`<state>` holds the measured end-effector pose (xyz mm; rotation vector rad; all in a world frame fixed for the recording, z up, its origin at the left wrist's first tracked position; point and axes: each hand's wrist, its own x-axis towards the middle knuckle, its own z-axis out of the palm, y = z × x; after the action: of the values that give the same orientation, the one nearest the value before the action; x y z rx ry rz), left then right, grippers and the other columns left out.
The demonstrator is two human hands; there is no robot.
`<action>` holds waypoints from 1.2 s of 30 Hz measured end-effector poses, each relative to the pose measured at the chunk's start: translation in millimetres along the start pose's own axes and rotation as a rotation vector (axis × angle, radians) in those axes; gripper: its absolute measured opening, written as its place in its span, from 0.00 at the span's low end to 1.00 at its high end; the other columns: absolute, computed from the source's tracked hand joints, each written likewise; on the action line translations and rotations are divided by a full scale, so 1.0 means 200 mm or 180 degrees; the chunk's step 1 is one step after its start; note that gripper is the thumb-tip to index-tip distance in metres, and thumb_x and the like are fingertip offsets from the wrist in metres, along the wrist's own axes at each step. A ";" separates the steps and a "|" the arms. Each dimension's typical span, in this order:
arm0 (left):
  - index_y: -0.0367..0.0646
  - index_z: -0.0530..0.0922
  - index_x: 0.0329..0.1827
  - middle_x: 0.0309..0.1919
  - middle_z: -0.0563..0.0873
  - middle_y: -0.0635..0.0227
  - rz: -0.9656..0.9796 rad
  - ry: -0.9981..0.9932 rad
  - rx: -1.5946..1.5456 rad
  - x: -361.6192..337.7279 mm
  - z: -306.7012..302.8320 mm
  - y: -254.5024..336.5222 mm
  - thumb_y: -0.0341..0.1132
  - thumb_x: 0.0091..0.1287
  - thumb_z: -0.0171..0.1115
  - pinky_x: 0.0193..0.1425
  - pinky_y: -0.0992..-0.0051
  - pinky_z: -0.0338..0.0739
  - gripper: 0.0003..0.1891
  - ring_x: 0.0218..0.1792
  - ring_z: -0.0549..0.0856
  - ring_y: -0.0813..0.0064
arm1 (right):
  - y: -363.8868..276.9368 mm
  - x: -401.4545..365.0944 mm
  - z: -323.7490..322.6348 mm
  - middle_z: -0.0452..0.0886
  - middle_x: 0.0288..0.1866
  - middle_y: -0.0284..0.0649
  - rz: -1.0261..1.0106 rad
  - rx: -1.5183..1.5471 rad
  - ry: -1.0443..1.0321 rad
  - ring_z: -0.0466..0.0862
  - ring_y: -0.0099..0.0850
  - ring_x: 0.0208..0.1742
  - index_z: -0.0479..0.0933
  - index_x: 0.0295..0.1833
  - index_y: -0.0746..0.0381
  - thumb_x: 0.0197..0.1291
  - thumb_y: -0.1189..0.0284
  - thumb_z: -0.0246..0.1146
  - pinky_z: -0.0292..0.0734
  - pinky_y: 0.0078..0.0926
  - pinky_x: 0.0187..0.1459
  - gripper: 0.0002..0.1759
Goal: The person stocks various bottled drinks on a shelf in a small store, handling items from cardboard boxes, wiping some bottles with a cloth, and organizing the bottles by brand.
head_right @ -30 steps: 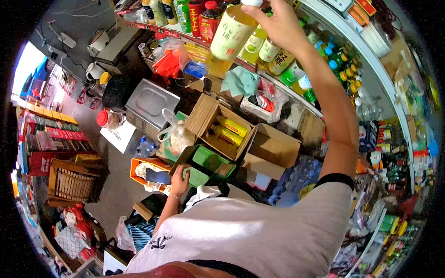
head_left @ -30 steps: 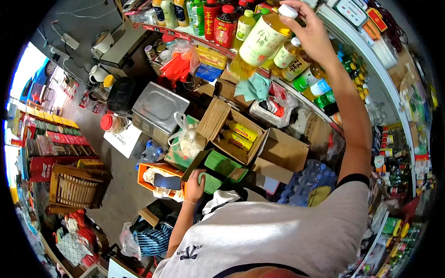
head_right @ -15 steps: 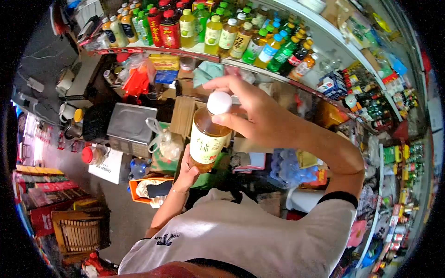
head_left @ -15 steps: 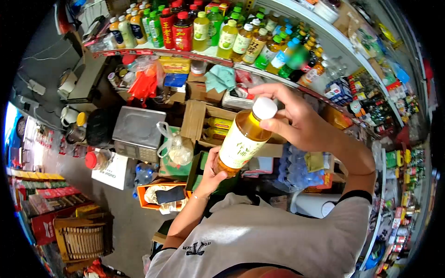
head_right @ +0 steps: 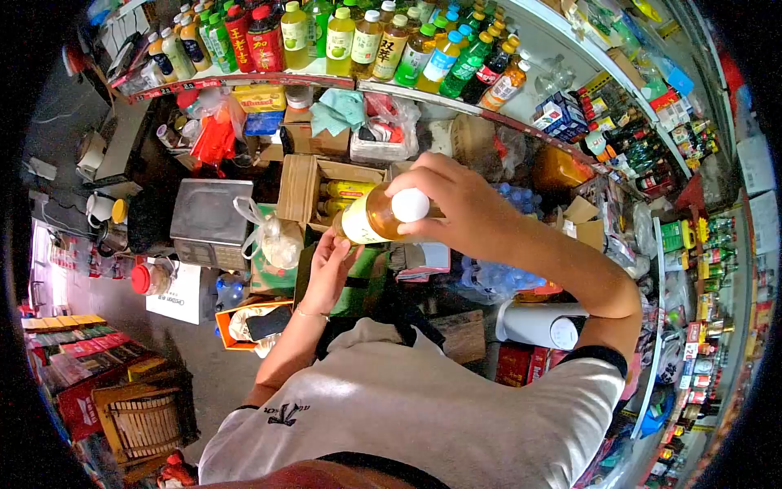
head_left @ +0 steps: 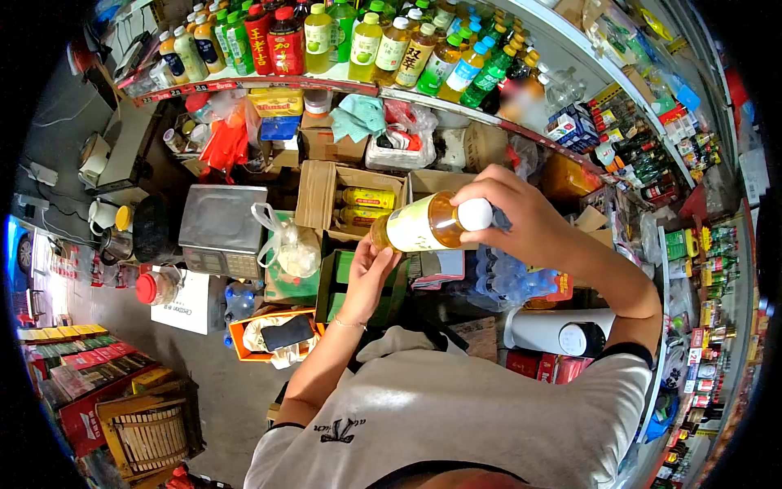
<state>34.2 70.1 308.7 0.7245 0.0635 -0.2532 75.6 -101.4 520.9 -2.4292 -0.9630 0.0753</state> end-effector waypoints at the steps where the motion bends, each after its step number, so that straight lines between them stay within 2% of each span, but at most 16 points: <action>1: 0.42 0.61 0.56 0.50 0.72 0.70 0.0062 -0.0049 0.0057 0.01 0.01 0.01 0.31 0.62 0.51 0.60 0.71 0.63 0.19 0.53 0.70 0.78 | 0.00 -0.02 -0.01 0.70 0.39 0.39 -0.0120 -0.0121 -0.0048 0.74 0.34 0.39 0.70 0.43 0.60 0.43 0.70 0.66 0.69 0.28 0.41 0.19; 3: 0.41 0.61 0.56 0.50 0.72 0.70 0.0128 -0.0058 0.0151 0.05 0.02 0.02 0.30 0.60 0.55 0.60 0.72 0.63 0.21 0.53 0.71 0.78 | 0.00 -0.05 -0.05 0.69 0.40 0.39 -0.0263 -0.0252 -0.0069 0.74 0.35 0.39 0.70 0.43 0.60 0.43 0.69 0.66 0.70 0.28 0.41 0.20; 5: 0.38 0.58 0.57 0.52 0.70 0.67 0.0549 -0.0168 0.0437 0.11 0.01 0.02 0.24 0.57 0.57 0.57 0.77 0.64 0.25 0.53 0.70 0.77 | 0.02 -0.08 -0.07 0.68 0.40 0.41 -0.0223 -0.0233 -0.0363 0.72 0.38 0.42 0.67 0.44 0.60 0.43 0.71 0.65 0.67 0.32 0.45 0.21; 10: 0.39 0.57 0.59 0.54 0.68 0.65 0.0867 -0.0179 0.0728 0.24 0.13 0.08 0.21 0.53 0.58 0.59 0.74 0.63 0.30 0.55 0.69 0.73 | 0.13 -0.13 -0.13 0.68 0.41 0.40 -0.0297 -0.0093 -0.0306 0.72 0.38 0.43 0.67 0.46 0.59 0.41 0.71 0.66 0.69 0.30 0.44 0.23; 13: 0.39 0.57 0.58 0.55 0.67 0.65 0.1129 -0.0343 0.0681 0.37 0.22 0.07 0.21 0.51 0.60 0.58 0.75 0.64 0.31 0.56 0.67 0.74 | 0.27 -0.16 -0.18 0.68 0.40 0.40 -0.0683 -0.0157 0.0002 0.72 0.38 0.45 0.66 0.46 0.58 0.40 0.69 0.67 0.70 0.31 0.44 0.25; 15: 0.40 0.56 0.59 0.55 0.67 0.65 0.1179 -0.0408 0.0852 0.47 0.28 0.07 0.20 0.50 0.59 0.59 0.73 0.64 0.33 0.57 0.67 0.73 | 0.38 -0.15 -0.21 0.68 0.43 0.41 -0.1552 -0.0326 0.0618 0.73 0.41 0.47 0.67 0.46 0.58 0.38 0.69 0.68 0.71 0.33 0.45 0.26; 16: 0.40 0.55 0.59 0.55 0.67 0.64 0.1328 -0.0493 0.0930 0.51 0.32 0.08 0.20 0.49 0.59 0.59 0.73 0.64 0.33 0.57 0.67 0.73 | 0.43 -0.15 -0.23 0.69 0.47 0.43 -0.1645 -0.0190 0.0679 0.72 0.45 0.50 0.68 0.45 0.59 0.37 0.70 0.69 0.72 0.33 0.48 0.26; 19: 0.41 0.53 0.61 0.57 0.64 0.63 0.1566 -0.0765 0.1000 0.66 0.44 0.09 0.19 0.49 0.60 0.60 0.71 0.63 0.36 0.58 0.66 0.71 | 0.60 -0.18 -0.28 0.70 0.49 0.45 -0.1935 0.0073 0.0810 0.72 0.46 0.53 0.68 0.45 0.61 0.38 0.73 0.69 0.72 0.32 0.50 0.26; 21: 0.40 0.52 0.62 0.58 0.62 0.62 0.1630 -0.0853 0.0801 0.76 0.53 0.10 0.19 0.50 0.60 0.62 0.70 0.60 0.36 0.59 0.64 0.70 | 0.69 -0.19 -0.34 0.71 0.49 0.46 -0.2040 0.0107 0.0895 0.71 0.47 0.54 0.67 0.44 0.64 0.39 0.75 0.69 0.72 0.33 0.51 0.25; 25: 0.38 0.51 0.62 0.61 0.59 0.60 0.1709 -0.0874 0.1421 0.97 0.70 0.19 0.22 0.55 0.58 0.65 0.73 0.54 0.33 0.62 0.60 0.71 | 0.86 -0.17 -0.42 0.72 0.44 0.45 -0.1732 0.0105 0.1790 0.74 0.49 0.49 0.64 0.41 0.65 0.34 0.72 0.72 0.74 0.41 0.46 0.28; 27: 0.38 0.52 0.62 0.60 0.60 0.59 0.1652 -0.0956 0.1313 1.07 0.76 0.23 0.24 0.57 0.56 0.64 0.74 0.55 0.31 0.62 0.60 0.70 | 0.94 -0.14 -0.44 0.69 0.44 0.44 -0.1702 -0.0303 0.1805 0.73 0.47 0.50 0.60 0.45 0.63 0.39 0.67 0.70 0.71 0.40 0.51 0.30; 29: 0.38 0.54 0.61 0.58 0.64 0.60 0.1654 -0.0857 0.1336 1.16 0.74 0.26 0.29 0.59 0.55 0.62 0.74 0.57 0.27 0.60 0.62 0.71 | 1.02 -0.08 -0.47 0.69 0.46 0.44 -0.1784 -0.0509 0.1835 0.72 0.47 0.52 0.62 0.44 0.64 0.36 0.70 0.71 0.71 0.39 0.51 0.30; 32: 0.38 0.60 0.57 0.55 0.66 0.60 0.1755 0.0249 0.1909 1.36 0.55 0.30 0.36 0.64 0.50 0.61 0.74 0.58 0.21 0.57 0.66 0.70 | 1.12 0.08 -0.52 0.71 0.45 0.43 -0.1934 -0.0864 0.2166 0.73 0.46 0.51 0.64 0.45 0.63 0.34 0.73 0.71 0.72 0.38 0.50 0.31; 34: 0.36 0.62 0.55 0.51 0.69 0.57 0.1933 0.1029 0.1905 1.57 0.25 0.30 0.36 0.61 0.54 0.55 0.75 0.63 0.22 0.52 0.68 0.71 | 1.16 0.18 -0.57 0.73 0.46 0.42 -0.1869 -0.1063 0.2154 0.73 0.44 0.52 0.66 0.45 0.62 0.34 0.75 0.71 0.70 0.38 0.51 0.29; 35: 0.32 0.60 0.56 0.51 0.69 0.53 0.1667 0.1493 0.2288 1.60 0.17 0.34 0.37 0.59 0.55 0.56 0.73 0.62 0.26 0.52 0.68 0.69 | 1.22 0.25 -0.59 0.73 0.47 0.40 -0.1985 -0.1059 0.2161 0.72 0.42 0.53 0.69 0.44 0.62 0.34 0.75 0.71 0.69 0.38 0.51 0.28; 36: 0.29 0.56 0.58 0.54 0.67 0.50 0.1804 0.1495 0.2329 1.77 -0.11 0.31 0.37 0.59 0.56 0.57 0.71 0.61 0.30 0.54 0.67 0.66 | 1.26 0.30 -0.60 0.73 0.47 0.42 -0.1850 -0.1155 0.2177 0.72 0.42 0.52 0.69 0.45 0.62 0.34 0.76 0.71 0.70 0.37 0.51 0.28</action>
<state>393.7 55.8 280.4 1.4813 0.2131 0.4715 305.5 -270.4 510.0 -2.0958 -1.3554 -1.1332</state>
